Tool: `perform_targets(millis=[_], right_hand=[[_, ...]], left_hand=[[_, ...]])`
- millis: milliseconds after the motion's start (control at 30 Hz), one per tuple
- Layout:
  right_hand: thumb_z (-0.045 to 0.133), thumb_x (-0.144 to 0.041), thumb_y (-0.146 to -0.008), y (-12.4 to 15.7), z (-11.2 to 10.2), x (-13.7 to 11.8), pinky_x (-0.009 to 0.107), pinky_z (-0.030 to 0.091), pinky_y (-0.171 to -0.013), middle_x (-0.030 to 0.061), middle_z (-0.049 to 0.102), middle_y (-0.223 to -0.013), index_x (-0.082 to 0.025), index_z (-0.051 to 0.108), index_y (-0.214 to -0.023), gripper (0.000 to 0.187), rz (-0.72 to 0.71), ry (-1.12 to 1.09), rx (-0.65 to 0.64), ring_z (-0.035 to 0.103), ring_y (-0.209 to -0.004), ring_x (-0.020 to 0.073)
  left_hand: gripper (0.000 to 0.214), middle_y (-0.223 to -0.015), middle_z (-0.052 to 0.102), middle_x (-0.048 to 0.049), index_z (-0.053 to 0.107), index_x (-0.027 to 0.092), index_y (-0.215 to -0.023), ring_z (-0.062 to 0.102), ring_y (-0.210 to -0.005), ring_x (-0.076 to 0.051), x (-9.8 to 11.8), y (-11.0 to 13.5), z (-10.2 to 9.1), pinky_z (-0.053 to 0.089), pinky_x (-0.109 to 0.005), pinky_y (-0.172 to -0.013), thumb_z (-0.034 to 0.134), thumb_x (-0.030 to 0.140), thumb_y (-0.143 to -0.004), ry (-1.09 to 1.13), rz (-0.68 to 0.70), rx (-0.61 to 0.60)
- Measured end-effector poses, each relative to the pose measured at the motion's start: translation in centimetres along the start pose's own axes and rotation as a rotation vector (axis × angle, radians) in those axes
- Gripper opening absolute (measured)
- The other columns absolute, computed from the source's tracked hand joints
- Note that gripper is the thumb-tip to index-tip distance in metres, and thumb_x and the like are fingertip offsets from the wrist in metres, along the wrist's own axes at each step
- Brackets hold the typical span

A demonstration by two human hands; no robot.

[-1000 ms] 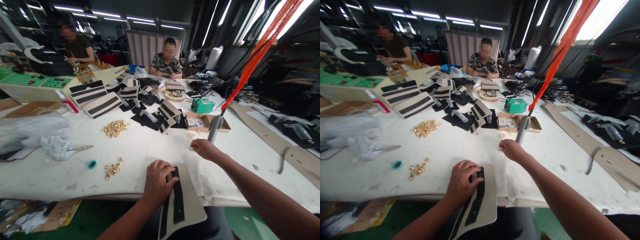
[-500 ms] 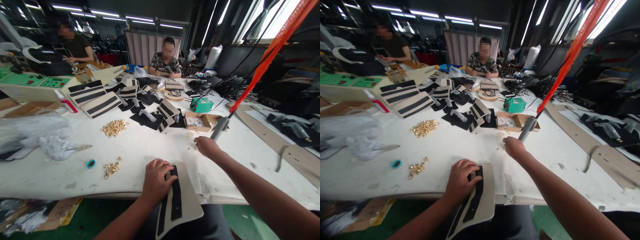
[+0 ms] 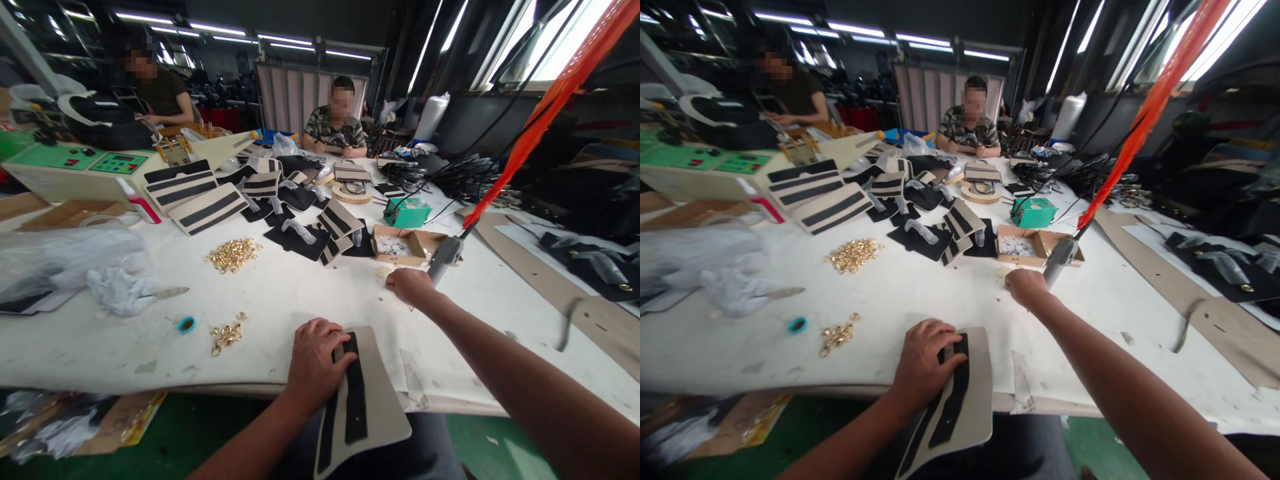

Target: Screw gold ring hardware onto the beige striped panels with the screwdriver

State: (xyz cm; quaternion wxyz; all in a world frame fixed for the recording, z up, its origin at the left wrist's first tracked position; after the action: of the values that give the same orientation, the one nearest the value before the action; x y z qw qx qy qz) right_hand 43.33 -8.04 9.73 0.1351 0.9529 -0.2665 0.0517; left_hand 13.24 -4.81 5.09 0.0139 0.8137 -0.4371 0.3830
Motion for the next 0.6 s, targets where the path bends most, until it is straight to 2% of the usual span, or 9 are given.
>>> perform_targets(millis=[200, 400, 600], right_hand=[[0.055, -0.029, -0.1, 0.4, 0.0, -0.5, 0.033, 0.048, -0.079, 0.012, 0.077, -0.113, -0.022, 0.08, -0.104, 0.026, -0.031, 0.041, 0.006, 0.072, -0.102, 0.0291], [0.053, -0.025, -0.099, 0.1, 0.2, -0.7, 0.032, 0.045, -0.075, 0.014, 0.076, -0.112, -0.019, 0.079, -0.104, 0.027, -0.041, 0.044, 0.054, 0.072, -0.1, 0.0294], [0.049, -0.027, -0.1, 1.4, 1.4, -0.8, 0.028, 0.033, -0.066, 0.004, 0.077, -0.107, -0.024, 0.076, -0.095, 0.028, -0.064, -0.046, 0.158, 0.07, -0.097, 0.0226]], left_hand=[[0.025, -0.117, 0.076, 0.0017, 0.079, 0.031, -0.102, 0.059, -0.12, -0.029, 0.1, 0.0, 0.0, 0.041, -0.052, -0.107, 0.088, 0.03, -0.079, -0.003, 0.001, 0.006], [0.025, -0.116, 0.075, 0.0017, 0.079, 0.03, -0.102, 0.059, -0.12, -0.029, 0.2, 0.0, -0.1, 0.041, -0.052, -0.106, 0.088, 0.029, -0.078, -0.002, 0.004, 0.005], [0.025, -0.115, 0.075, 0.0025, 0.078, 0.03, -0.101, 0.06, -0.118, -0.027, 0.0, 0.0, 0.2, 0.04, -0.05, -0.106, 0.088, 0.029, -0.078, 0.002, 0.005, 0.013]])
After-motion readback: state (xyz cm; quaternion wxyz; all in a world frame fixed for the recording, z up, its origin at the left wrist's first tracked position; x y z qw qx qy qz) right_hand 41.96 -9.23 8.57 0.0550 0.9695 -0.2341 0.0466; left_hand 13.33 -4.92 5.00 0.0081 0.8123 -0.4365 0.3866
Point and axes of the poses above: each hand's wrist, its own y-axis away from the middle knuckle, its own z-axis out of the palm, x = y × z, the point moved 2 cm from there along -y, towards the middle knuckle
